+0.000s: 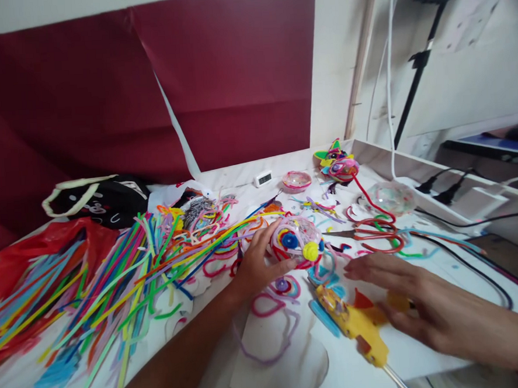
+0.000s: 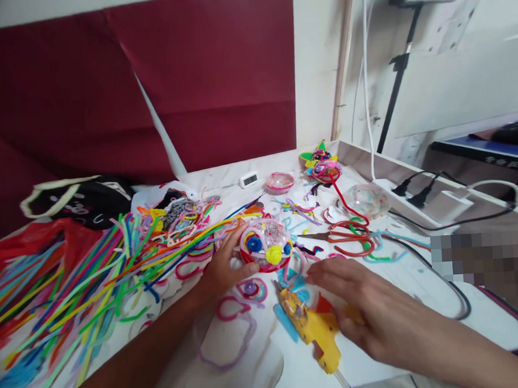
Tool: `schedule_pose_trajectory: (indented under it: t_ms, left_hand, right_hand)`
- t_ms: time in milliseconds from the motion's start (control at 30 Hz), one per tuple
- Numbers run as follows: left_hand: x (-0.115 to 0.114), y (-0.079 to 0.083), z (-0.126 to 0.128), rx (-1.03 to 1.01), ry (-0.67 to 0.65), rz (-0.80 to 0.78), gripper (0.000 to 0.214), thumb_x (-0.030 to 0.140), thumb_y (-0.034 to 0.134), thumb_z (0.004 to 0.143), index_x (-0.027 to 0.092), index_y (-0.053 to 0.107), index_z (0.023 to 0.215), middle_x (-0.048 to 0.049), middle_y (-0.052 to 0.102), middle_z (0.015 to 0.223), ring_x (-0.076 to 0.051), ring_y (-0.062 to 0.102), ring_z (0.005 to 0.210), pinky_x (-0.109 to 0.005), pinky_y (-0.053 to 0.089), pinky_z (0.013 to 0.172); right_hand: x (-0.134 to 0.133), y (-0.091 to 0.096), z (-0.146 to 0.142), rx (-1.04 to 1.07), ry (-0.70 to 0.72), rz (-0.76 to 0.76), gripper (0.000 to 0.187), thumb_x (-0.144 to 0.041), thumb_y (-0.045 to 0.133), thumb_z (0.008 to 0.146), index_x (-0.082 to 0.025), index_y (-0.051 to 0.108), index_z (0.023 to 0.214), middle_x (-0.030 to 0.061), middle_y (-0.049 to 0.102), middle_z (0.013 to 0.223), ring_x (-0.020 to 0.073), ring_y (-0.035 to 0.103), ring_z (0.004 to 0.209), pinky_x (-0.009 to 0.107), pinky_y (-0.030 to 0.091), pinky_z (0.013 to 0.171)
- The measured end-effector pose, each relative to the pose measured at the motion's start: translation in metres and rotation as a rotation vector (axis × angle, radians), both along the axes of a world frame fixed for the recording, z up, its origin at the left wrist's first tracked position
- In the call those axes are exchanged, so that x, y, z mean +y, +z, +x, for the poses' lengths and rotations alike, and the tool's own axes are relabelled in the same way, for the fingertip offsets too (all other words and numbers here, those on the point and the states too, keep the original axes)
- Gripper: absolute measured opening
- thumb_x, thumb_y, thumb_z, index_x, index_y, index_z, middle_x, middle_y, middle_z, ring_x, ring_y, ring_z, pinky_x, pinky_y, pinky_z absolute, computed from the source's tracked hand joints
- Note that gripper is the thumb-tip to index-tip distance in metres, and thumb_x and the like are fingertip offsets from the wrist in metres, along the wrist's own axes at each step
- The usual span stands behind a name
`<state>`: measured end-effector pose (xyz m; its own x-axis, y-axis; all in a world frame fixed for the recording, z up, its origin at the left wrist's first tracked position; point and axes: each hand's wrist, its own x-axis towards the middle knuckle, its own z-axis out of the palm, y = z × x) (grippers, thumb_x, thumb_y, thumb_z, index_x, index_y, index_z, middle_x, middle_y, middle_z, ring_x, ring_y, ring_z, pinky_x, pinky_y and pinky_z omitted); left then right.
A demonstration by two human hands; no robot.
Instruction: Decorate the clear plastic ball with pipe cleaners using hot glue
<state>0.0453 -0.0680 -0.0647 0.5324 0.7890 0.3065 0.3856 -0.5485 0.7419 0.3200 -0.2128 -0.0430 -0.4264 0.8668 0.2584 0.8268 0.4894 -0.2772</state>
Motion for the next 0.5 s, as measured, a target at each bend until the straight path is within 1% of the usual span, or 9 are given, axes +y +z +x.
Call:
schedule_pose_trajectory:
  t_ms: [100, 233, 333, 433, 500]
  left_hand:
    - [-0.002, 0.002, 0.001, 0.020, 0.013, 0.018, 0.081, 0.050, 0.070, 0.074, 0.027, 0.035, 0.144, -0.0097, 0.038, 0.147, -0.030, 0.038, 0.135, -0.043, 0.032, 0.112]
    - [-0.004, 0.006, 0.002, 0.052, 0.011, 0.044, 0.079, 0.051, 0.069, 0.076, 0.027, 0.035, 0.144, -0.0077, 0.037, 0.148, -0.028, 0.036, 0.136, -0.040, 0.031, 0.112]
    - [-0.004, 0.007, 0.002, 0.080, 0.003, 0.086, 0.080, 0.050, 0.069, 0.076, 0.024, 0.036, 0.143, -0.0087, 0.039, 0.146, -0.028, 0.036, 0.136, -0.038, 0.031, 0.112]
    - [-0.003, 0.007, 0.002, 0.092, 0.004, 0.118, 0.080, 0.051, 0.069, 0.075, 0.024, 0.036, 0.143, -0.0097, 0.040, 0.145, -0.029, 0.036, 0.136, -0.040, 0.030, 0.113]
    - [-0.003, 0.007, 0.002, 0.090, -0.004, 0.129, 0.079, 0.050, 0.068, 0.076, 0.024, 0.037, 0.143, -0.0100, 0.041, 0.144, -0.029, 0.036, 0.136, -0.040, 0.029, 0.113]
  right_hand:
    - [-0.010, 0.004, -0.007, -0.095, 0.102, 0.014, 0.059, -0.012, 0.052, 0.075, -0.026, 0.050, 0.133, 0.0089, 0.055, 0.136, 0.0286, 0.053, 0.123, 0.044, 0.054, 0.094]
    - [-0.011, 0.006, -0.016, -0.139, 0.113, -0.060, 0.057, -0.012, 0.050, 0.081, -0.023, 0.045, 0.136, 0.0089, 0.055, 0.134, 0.0250, 0.051, 0.123, 0.041, 0.050, 0.099]
    - [-0.010, 0.000, -0.019, -0.163, 0.106, -0.072, 0.051, -0.014, 0.049, 0.085, -0.023, 0.046, 0.135, 0.0102, 0.056, 0.132, 0.0264, 0.053, 0.120, 0.045, 0.049, 0.097]
    - [-0.010, -0.010, -0.021, -0.202, 0.094, -0.031, 0.043, -0.017, 0.050, 0.085, -0.021, 0.054, 0.128, 0.0132, 0.060, 0.126, 0.0301, 0.057, 0.113, 0.049, 0.051, 0.091]
    - [-0.009, -0.014, -0.022, -0.210, 0.091, 0.006, 0.041, -0.017, 0.052, 0.084, -0.020, 0.057, 0.124, 0.0146, 0.062, 0.123, 0.0310, 0.060, 0.108, 0.049, 0.053, 0.087]
